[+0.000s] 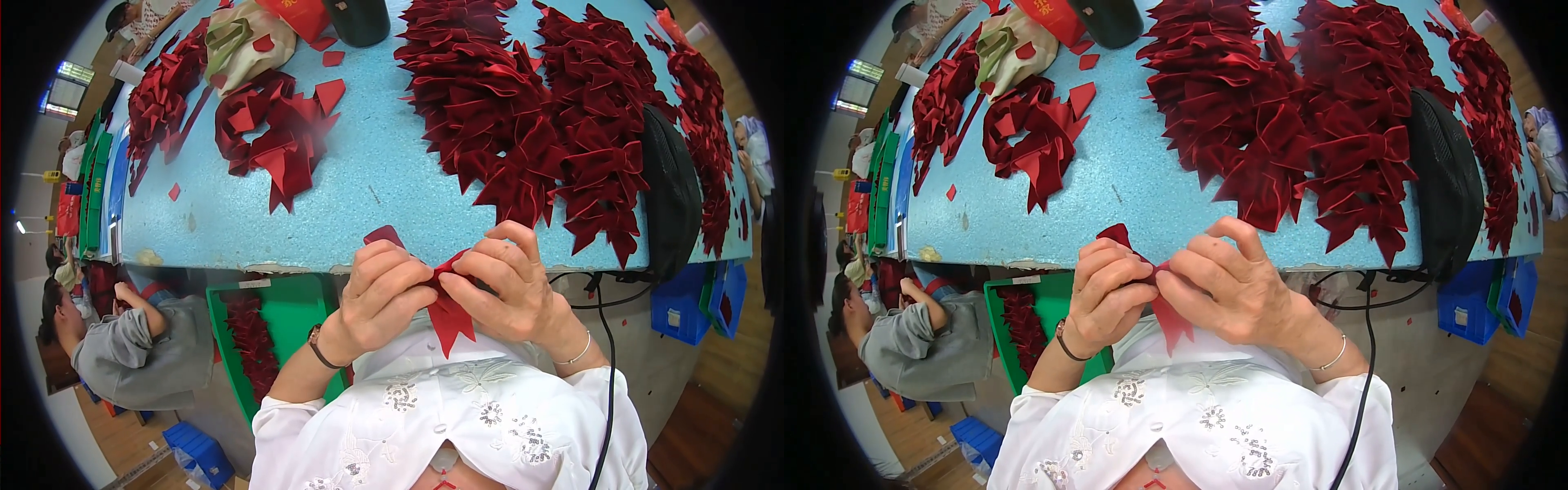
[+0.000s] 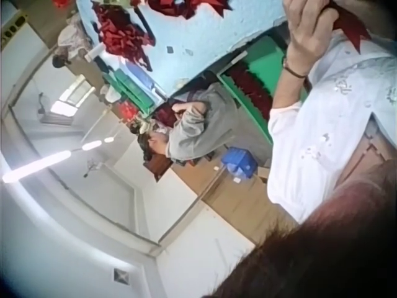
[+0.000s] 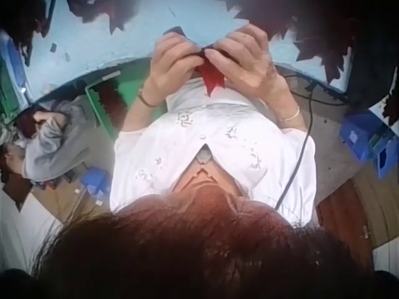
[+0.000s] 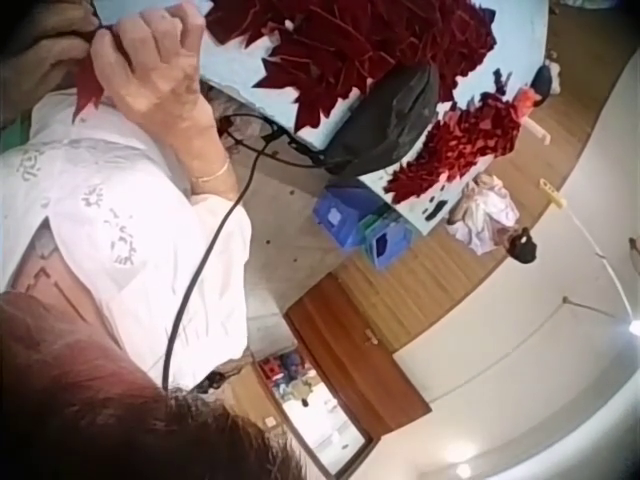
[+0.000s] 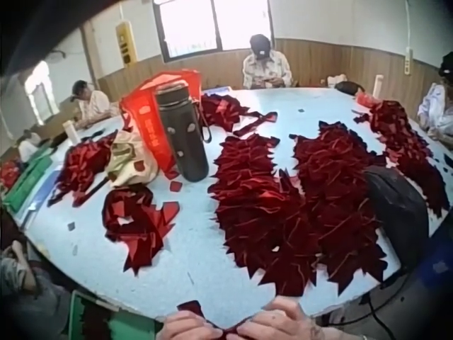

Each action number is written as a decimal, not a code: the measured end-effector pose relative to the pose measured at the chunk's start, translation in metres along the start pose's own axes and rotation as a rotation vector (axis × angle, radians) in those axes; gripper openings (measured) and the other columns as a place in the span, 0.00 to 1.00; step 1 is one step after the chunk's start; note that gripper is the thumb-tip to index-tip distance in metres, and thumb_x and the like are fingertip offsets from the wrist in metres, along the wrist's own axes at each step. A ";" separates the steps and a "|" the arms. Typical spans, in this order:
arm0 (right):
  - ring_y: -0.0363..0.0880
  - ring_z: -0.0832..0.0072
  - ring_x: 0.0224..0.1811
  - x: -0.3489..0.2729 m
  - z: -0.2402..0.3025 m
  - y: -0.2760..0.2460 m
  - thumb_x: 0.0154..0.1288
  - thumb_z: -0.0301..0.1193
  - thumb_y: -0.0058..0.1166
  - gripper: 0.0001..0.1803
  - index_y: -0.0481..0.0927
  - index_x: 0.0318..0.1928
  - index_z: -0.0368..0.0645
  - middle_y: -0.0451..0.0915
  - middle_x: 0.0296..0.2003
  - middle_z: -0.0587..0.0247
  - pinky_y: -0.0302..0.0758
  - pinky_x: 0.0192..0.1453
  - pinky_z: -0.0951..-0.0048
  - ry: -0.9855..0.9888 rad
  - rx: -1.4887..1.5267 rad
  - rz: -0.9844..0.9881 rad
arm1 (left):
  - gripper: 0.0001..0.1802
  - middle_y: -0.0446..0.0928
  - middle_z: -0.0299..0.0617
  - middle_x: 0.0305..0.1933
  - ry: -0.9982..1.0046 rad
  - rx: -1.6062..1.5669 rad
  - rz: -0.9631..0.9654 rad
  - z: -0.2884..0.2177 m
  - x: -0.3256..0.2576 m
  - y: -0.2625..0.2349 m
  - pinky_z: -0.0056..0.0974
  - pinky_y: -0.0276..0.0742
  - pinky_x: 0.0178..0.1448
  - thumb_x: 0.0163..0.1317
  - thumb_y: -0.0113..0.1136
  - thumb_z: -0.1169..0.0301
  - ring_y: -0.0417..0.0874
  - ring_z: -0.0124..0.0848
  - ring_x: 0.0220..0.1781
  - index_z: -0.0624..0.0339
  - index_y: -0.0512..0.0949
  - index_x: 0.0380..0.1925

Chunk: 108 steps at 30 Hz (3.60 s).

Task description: Stitching several pieces of red fabric together to create a decorative item or flower.

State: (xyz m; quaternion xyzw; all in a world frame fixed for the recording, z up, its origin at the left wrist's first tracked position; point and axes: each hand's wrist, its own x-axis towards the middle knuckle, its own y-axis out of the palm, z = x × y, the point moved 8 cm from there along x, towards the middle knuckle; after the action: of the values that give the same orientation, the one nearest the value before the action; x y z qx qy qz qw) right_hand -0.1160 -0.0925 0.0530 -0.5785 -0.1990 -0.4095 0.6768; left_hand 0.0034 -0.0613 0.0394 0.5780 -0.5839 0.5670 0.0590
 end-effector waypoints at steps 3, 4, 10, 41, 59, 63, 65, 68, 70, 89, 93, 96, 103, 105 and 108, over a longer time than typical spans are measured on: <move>0.70 0.69 0.33 -0.002 0.002 0.001 0.38 0.20 0.60 0.17 0.77 0.35 0.39 0.73 0.32 0.64 0.69 0.40 0.64 -0.017 -0.019 -0.003 | 0.15 0.75 0.42 0.39 -0.014 -0.016 -0.001 0.000 0.000 0.000 0.43 0.74 0.44 0.34 0.63 0.84 0.74 0.39 0.41 0.61 0.76 0.27; 0.71 0.69 0.32 -0.003 0.002 0.002 0.38 0.21 0.61 0.17 0.77 0.35 0.39 0.73 0.31 0.64 0.69 0.40 0.64 -0.010 -0.009 0.000 | 0.15 0.75 0.42 0.39 -0.014 -0.023 -0.002 0.000 0.001 0.000 0.43 0.74 0.44 0.34 0.63 0.84 0.74 0.39 0.41 0.61 0.76 0.27; 0.70 0.68 0.30 0.000 -0.006 0.005 0.39 0.21 0.62 0.16 0.76 0.34 0.36 0.73 0.28 0.63 0.69 0.40 0.64 0.066 0.002 0.007 | 0.15 0.75 0.43 0.39 -0.021 -0.022 0.017 0.002 0.002 0.002 0.43 0.74 0.43 0.35 0.62 0.85 0.74 0.40 0.41 0.61 0.76 0.28; 0.72 0.69 0.28 0.005 0.004 0.005 0.33 0.24 0.56 0.14 0.75 0.27 0.35 0.72 0.26 0.60 0.71 0.39 0.63 -0.038 0.041 -0.013 | 0.18 0.73 0.40 0.35 0.008 0.053 -0.077 0.007 -0.002 0.001 0.38 0.72 0.37 0.33 0.63 0.79 0.71 0.35 0.38 0.63 0.78 0.31; 0.70 0.72 0.33 -0.008 -0.042 0.010 0.47 0.21 0.62 0.07 0.79 0.30 0.38 0.74 0.26 0.62 0.66 0.35 0.74 0.525 0.641 0.163 | 0.15 0.69 0.36 0.37 0.033 0.035 0.005 -0.003 -0.006 -0.004 0.38 0.75 0.40 0.39 0.67 0.76 0.69 0.34 0.41 0.52 0.81 0.31; 0.70 0.73 0.33 -0.008 -0.038 0.016 0.44 0.22 0.65 0.09 0.78 0.28 0.38 0.73 0.26 0.63 0.66 0.35 0.74 0.516 0.657 0.254 | 0.14 0.69 0.35 0.37 0.044 0.024 0.004 -0.005 -0.006 -0.003 0.38 0.75 0.40 0.39 0.68 0.76 0.69 0.34 0.42 0.52 0.81 0.30; 0.70 0.73 0.33 -0.013 -0.037 0.021 0.42 0.21 0.66 0.10 0.78 0.27 0.39 0.73 0.27 0.63 0.66 0.35 0.74 0.530 0.696 0.282 | 0.14 0.69 0.35 0.37 0.046 0.023 0.005 -0.006 -0.006 -0.003 0.38 0.75 0.41 0.39 0.68 0.76 0.69 0.34 0.42 0.52 0.80 0.29; 0.70 0.72 0.32 -0.014 -0.037 0.017 0.40 0.21 0.67 0.11 0.77 0.26 0.39 0.73 0.27 0.63 0.66 0.35 0.74 0.550 0.698 0.240 | 0.13 0.70 0.36 0.37 0.039 0.017 0.010 -0.006 -0.008 -0.004 0.39 0.75 0.41 0.38 0.68 0.76 0.70 0.35 0.42 0.53 0.80 0.28; 0.70 0.72 0.31 -0.013 -0.040 0.007 0.39 0.20 0.67 0.12 0.77 0.26 0.40 0.73 0.27 0.63 0.66 0.34 0.73 0.579 0.666 0.131 | 0.13 0.70 0.36 0.37 0.034 0.016 0.012 -0.007 -0.008 -0.005 0.39 0.75 0.41 0.38 0.68 0.76 0.70 0.35 0.43 0.54 0.80 0.28; 0.64 0.86 0.14 -0.036 -0.042 0.044 0.64 0.26 0.52 0.07 0.77 0.32 0.33 0.74 0.21 0.68 0.60 0.16 0.84 1.113 1.176 0.403 | 0.17 0.71 0.35 0.38 0.063 0.002 -0.006 -0.009 -0.007 -0.001 0.38 0.74 0.41 0.38 0.68 0.76 0.70 0.34 0.41 0.54 0.79 0.33; 0.65 0.87 0.14 -0.045 -0.037 0.056 0.64 0.25 0.51 0.06 0.76 0.34 0.32 0.73 0.21 0.68 0.60 0.15 0.84 1.291 1.414 0.460 | 0.17 0.71 0.35 0.39 0.084 0.001 0.014 -0.009 -0.008 0.000 0.38 0.74 0.42 0.39 0.68 0.75 0.70 0.34 0.41 0.53 0.80 0.35; 0.65 0.86 0.14 -0.045 -0.033 0.060 0.63 0.24 0.52 0.05 0.75 0.34 0.32 0.73 0.20 0.68 0.60 0.16 0.84 1.336 1.530 0.446 | 0.17 0.72 0.38 0.38 0.107 -0.015 -0.003 -0.011 -0.006 -0.002 0.37 0.75 0.39 0.36 0.67 0.77 0.71 0.34 0.41 0.59 0.80 0.33; 0.66 0.86 0.17 -0.044 -0.035 0.062 0.57 0.19 0.57 0.04 0.74 0.31 0.33 0.74 0.23 0.66 0.61 0.17 0.85 1.333 1.625 0.355 | 0.16 0.73 0.40 0.39 0.124 -0.029 0.005 -0.011 -0.009 -0.002 0.37 0.76 0.37 0.35 0.66 0.78 0.72 0.34 0.41 0.62 0.81 0.31; 0.66 0.86 0.19 -0.047 -0.040 0.062 0.55 0.17 0.57 0.06 0.73 0.31 0.34 0.74 0.26 0.65 0.61 0.18 0.86 1.304 1.606 0.251 | 0.16 0.73 0.40 0.39 0.117 -0.029 0.008 -0.010 -0.010 -0.001 0.38 0.75 0.37 0.35 0.66 0.79 0.72 0.35 0.40 0.62 0.81 0.31; 0.66 0.86 0.21 -0.049 -0.042 0.063 0.54 0.16 0.58 0.07 0.73 0.31 0.34 0.73 0.29 0.64 0.61 0.19 0.86 1.218 1.601 0.126 | 0.15 0.73 0.37 0.39 0.084 -0.023 0.024 -0.008 -0.010 0.000 0.38 0.75 0.40 0.37 0.69 0.76 0.72 0.34 0.41 0.58 0.81 0.31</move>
State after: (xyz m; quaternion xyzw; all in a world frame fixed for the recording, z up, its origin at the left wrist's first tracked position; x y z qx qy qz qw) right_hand -0.1038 -0.1168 -0.0328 0.3449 -0.0047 -0.3446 0.8731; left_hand 0.0021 -0.0491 0.0354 0.5458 -0.5944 0.5847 0.0833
